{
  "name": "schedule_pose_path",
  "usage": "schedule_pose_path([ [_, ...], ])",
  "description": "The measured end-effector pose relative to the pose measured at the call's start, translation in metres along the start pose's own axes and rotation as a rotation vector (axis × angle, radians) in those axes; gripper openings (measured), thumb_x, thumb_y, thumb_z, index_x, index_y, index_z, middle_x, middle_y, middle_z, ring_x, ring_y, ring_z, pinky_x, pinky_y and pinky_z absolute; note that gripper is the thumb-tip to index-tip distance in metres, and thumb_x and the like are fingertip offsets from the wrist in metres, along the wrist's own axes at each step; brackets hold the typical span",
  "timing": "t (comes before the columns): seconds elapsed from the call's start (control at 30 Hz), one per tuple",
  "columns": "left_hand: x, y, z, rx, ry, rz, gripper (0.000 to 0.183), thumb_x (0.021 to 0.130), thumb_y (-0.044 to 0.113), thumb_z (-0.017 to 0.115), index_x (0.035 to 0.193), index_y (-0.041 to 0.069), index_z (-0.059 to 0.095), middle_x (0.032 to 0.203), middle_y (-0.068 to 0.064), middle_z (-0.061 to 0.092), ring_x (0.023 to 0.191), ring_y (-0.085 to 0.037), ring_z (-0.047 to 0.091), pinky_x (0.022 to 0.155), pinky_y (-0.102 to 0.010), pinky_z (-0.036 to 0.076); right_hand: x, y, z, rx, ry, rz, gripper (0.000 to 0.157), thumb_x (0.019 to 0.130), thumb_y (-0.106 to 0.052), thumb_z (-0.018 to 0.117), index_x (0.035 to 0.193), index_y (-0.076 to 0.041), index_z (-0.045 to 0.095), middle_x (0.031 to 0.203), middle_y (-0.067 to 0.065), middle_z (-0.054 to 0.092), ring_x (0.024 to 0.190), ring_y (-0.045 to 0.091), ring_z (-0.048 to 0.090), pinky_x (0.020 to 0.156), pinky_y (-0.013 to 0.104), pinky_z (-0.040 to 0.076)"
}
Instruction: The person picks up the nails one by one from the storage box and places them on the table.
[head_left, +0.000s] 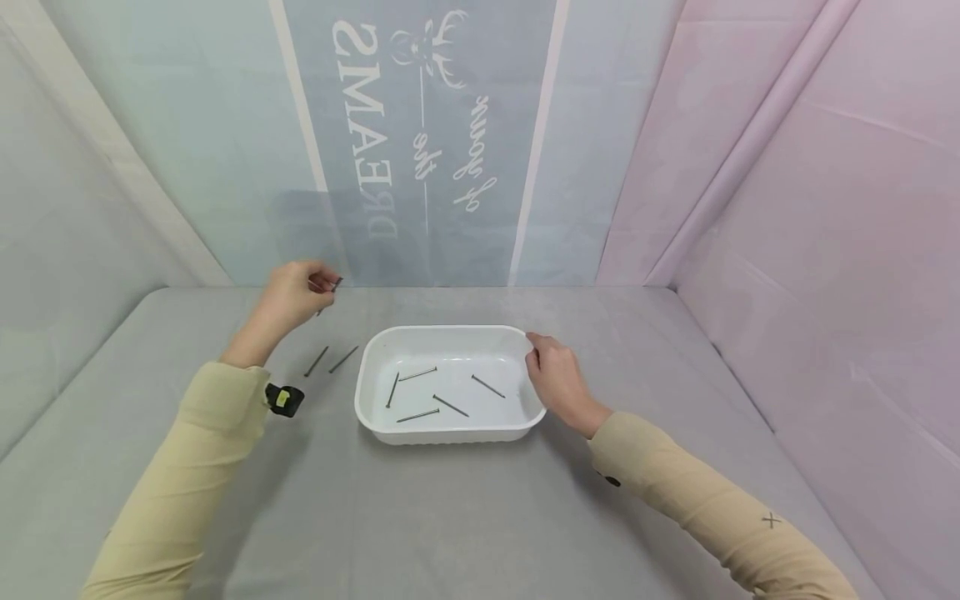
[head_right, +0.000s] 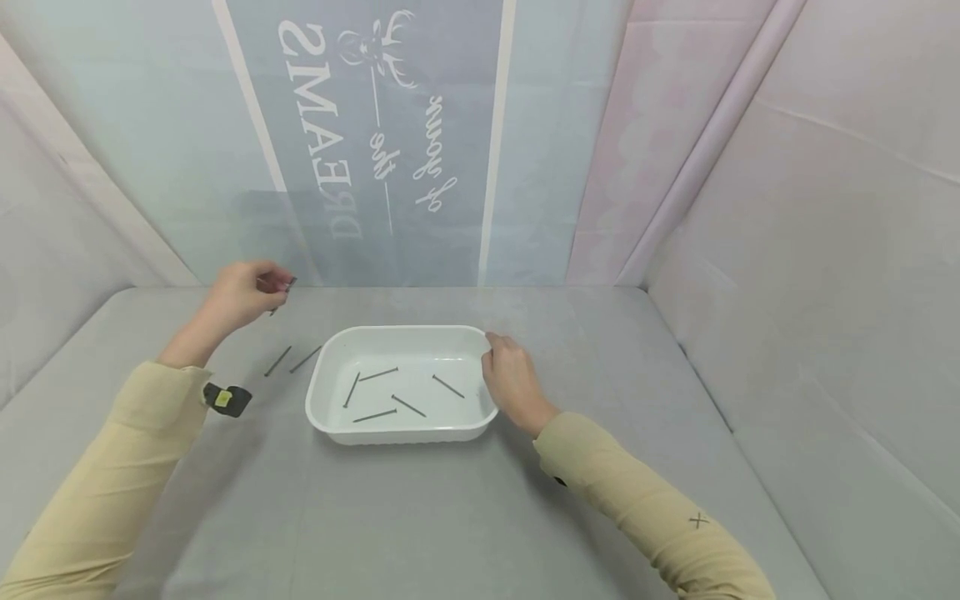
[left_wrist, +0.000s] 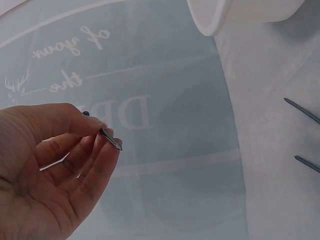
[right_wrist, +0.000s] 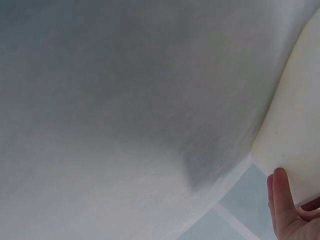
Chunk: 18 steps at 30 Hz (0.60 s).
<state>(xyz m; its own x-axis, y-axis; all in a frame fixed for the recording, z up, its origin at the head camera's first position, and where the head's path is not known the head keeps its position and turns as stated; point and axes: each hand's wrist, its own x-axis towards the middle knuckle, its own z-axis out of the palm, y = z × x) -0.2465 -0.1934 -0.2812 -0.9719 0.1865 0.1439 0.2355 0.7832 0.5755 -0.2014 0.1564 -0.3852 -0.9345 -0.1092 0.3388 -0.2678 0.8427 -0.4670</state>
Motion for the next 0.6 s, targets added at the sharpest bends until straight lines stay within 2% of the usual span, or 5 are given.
schedule_pose_path([
  [0.2, -0.003, -0.007, 0.000, 0.009, 0.007, -0.007, 0.022, 0.082, -0.002, 0.055, 0.102, -0.010, 0.058, 0.097, -0.025, 0.059, 0.088, -0.035, 0.057, 0.070, -0.041, 0.049, 0.000, 0.000, 0.000, 0.002, 0.010, -0.005, 0.034, 0.089, -0.002, 0.043, 0.120, 0.007, 0.054, 0.098, 0.018, 0.062, 0.068, 0.017, 0.051, 0.056, 0.026, 0.045],
  [0.47, -0.008, -0.014, 0.001, 0.025, -0.014, -0.082, 0.023, 0.083, 0.002, 0.056, 0.103, -0.010, 0.058, 0.095, -0.025, 0.058, 0.084, -0.034, 0.055, 0.066, -0.039, 0.046, 0.000, 0.001, 0.001, -0.008, 0.020, -0.026, 0.034, 0.089, -0.002, 0.043, 0.119, 0.007, 0.054, 0.089, 0.014, 0.061, 0.063, 0.015, 0.049, 0.053, 0.023, 0.044],
  [0.6, -0.009, -0.018, 0.001, 0.018, -0.042, -0.125, 0.022, 0.083, 0.002, 0.056, 0.101, -0.009, 0.058, 0.093, -0.024, 0.057, 0.078, -0.030, 0.056, 0.063, -0.035, 0.047, -0.001, 0.001, 0.001, 0.005, 0.016, -0.026, 0.034, 0.089, -0.002, 0.043, 0.119, 0.008, 0.054, 0.086, 0.013, 0.060, 0.063, 0.015, 0.048, 0.052, 0.024, 0.043],
])
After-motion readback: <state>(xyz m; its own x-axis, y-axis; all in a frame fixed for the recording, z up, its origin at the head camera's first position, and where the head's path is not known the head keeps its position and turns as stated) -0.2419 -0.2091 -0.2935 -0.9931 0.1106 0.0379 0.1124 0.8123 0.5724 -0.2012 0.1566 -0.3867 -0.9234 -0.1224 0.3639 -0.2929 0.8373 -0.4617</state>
